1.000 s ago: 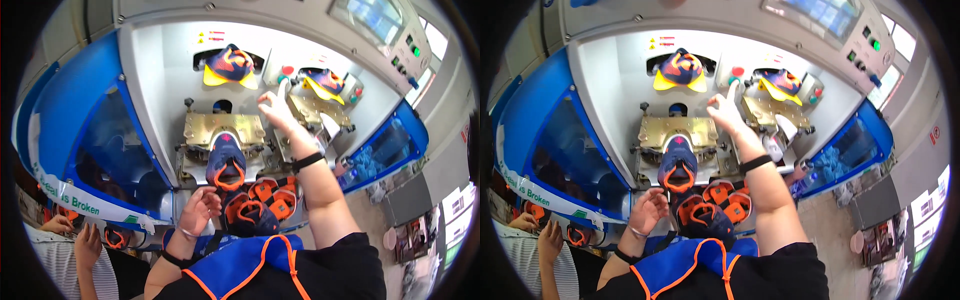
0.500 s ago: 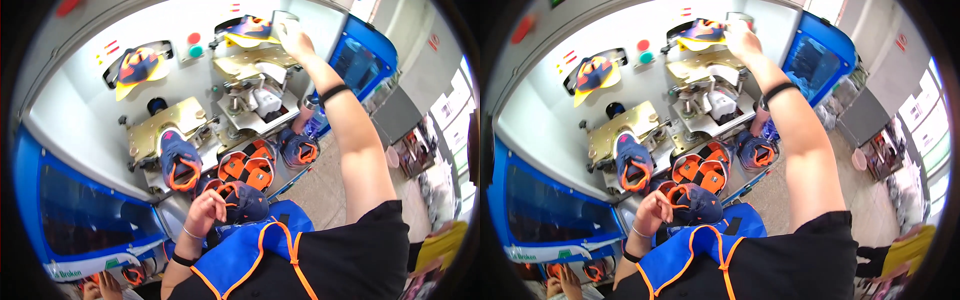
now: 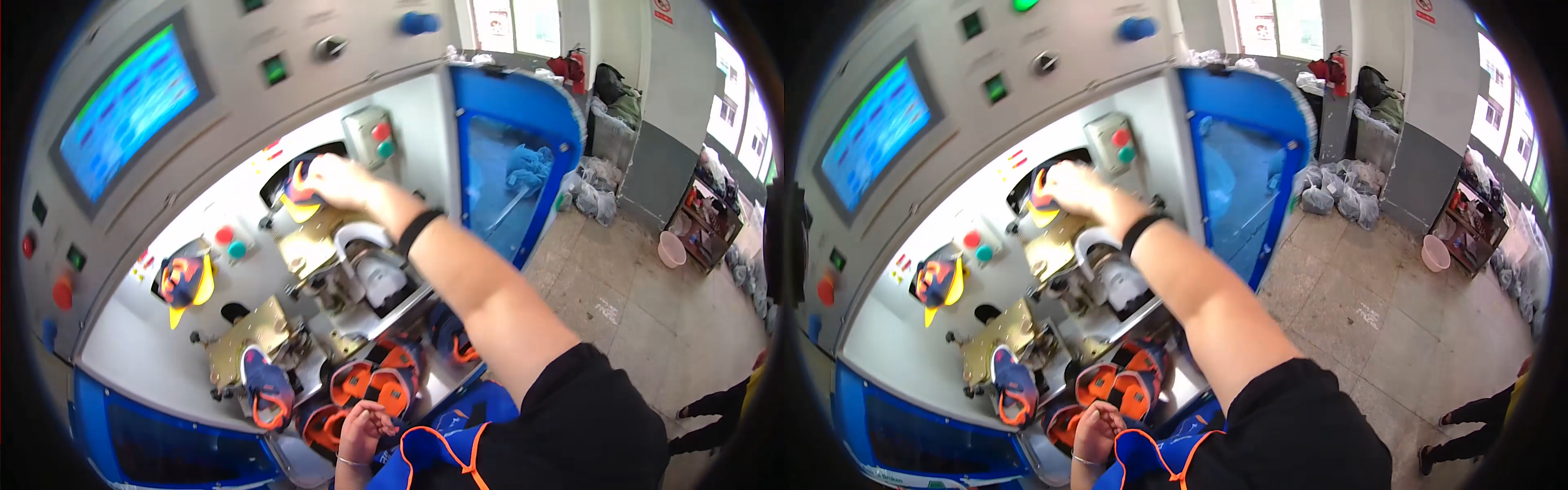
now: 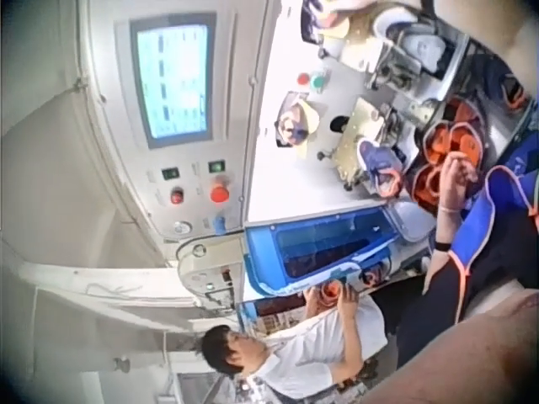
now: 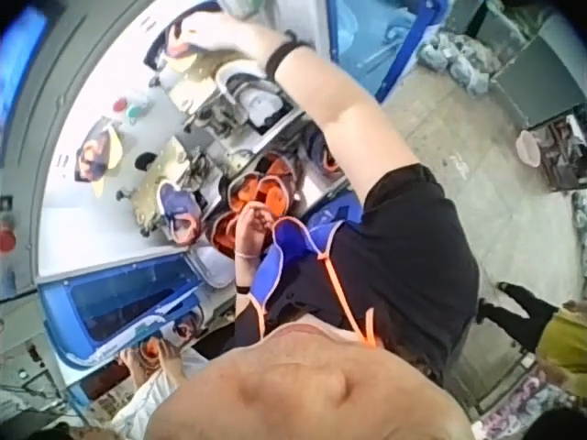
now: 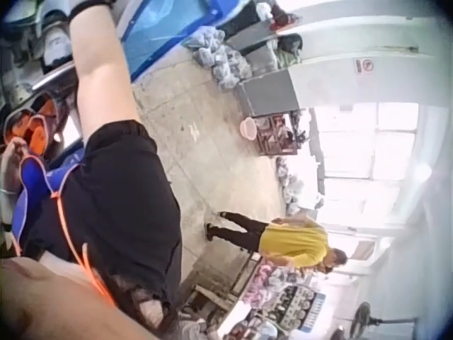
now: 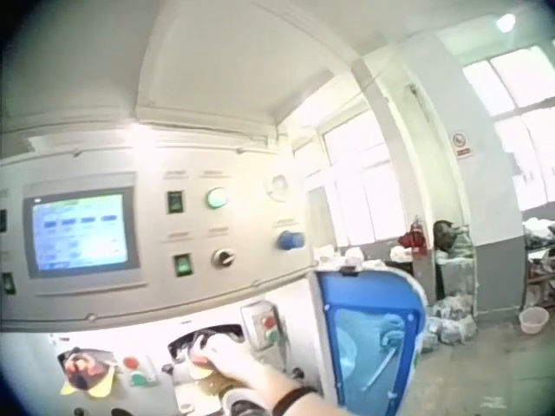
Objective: Using an industrial machine to press and shape shoe soles and uppers.
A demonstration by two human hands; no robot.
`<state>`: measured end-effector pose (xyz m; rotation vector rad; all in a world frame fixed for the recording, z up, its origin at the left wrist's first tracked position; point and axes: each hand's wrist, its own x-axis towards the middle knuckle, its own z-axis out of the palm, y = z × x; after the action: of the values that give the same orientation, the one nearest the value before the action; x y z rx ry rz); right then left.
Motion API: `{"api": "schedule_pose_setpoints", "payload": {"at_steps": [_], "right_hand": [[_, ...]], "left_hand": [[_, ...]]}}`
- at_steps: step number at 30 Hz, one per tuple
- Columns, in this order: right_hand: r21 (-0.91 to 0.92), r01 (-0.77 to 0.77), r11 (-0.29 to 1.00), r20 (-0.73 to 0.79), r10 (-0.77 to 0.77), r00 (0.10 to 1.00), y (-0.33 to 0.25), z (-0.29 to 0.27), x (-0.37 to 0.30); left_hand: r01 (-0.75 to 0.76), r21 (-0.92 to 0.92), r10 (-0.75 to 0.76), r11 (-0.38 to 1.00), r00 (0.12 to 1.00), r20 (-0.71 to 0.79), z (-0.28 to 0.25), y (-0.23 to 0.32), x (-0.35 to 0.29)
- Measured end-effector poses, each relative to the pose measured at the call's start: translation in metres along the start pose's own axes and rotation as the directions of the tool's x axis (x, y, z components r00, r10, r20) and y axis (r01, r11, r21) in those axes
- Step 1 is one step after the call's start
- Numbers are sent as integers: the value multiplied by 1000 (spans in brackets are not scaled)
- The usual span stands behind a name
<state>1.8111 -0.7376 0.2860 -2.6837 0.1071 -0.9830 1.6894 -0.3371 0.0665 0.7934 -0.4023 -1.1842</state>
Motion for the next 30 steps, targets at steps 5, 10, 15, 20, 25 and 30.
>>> {"api": "schedule_pose_setpoints", "payload": {"at_steps": [5, 10, 15, 20, 25, 30], "right_hand": [[2, 184, 983, -220, -179, 959, -18, 10, -108], [167, 186, 968, -125, -166, 978, -32, -19, -257], [302, 71, 951, -86, -47, 995, -36, -51, -345], [357, 45, 933, -74, -20, 997, -29, -50, -366], [322, 57, 945, -72, -35, 997, -36, -62, -361], [216, 95, 972, -96, -76, 992, -40, -56, -301]], "left_hand": [[-91, -11, 88, 996, 982, -168, 55, -28, 67], [-199, 7, 189, 980, 919, -346, 110, -42, 112], [-134, -28, 120, 991, 947, -297, 128, -58, 127], [-95, -73, 67, 993, 944, -324, 120, -78, 124], [-125, -58, 101, 990, 944, -313, 117, -81, 118], [-196, -37, 177, 980, 940, -293, 99, -50, 151]]}}
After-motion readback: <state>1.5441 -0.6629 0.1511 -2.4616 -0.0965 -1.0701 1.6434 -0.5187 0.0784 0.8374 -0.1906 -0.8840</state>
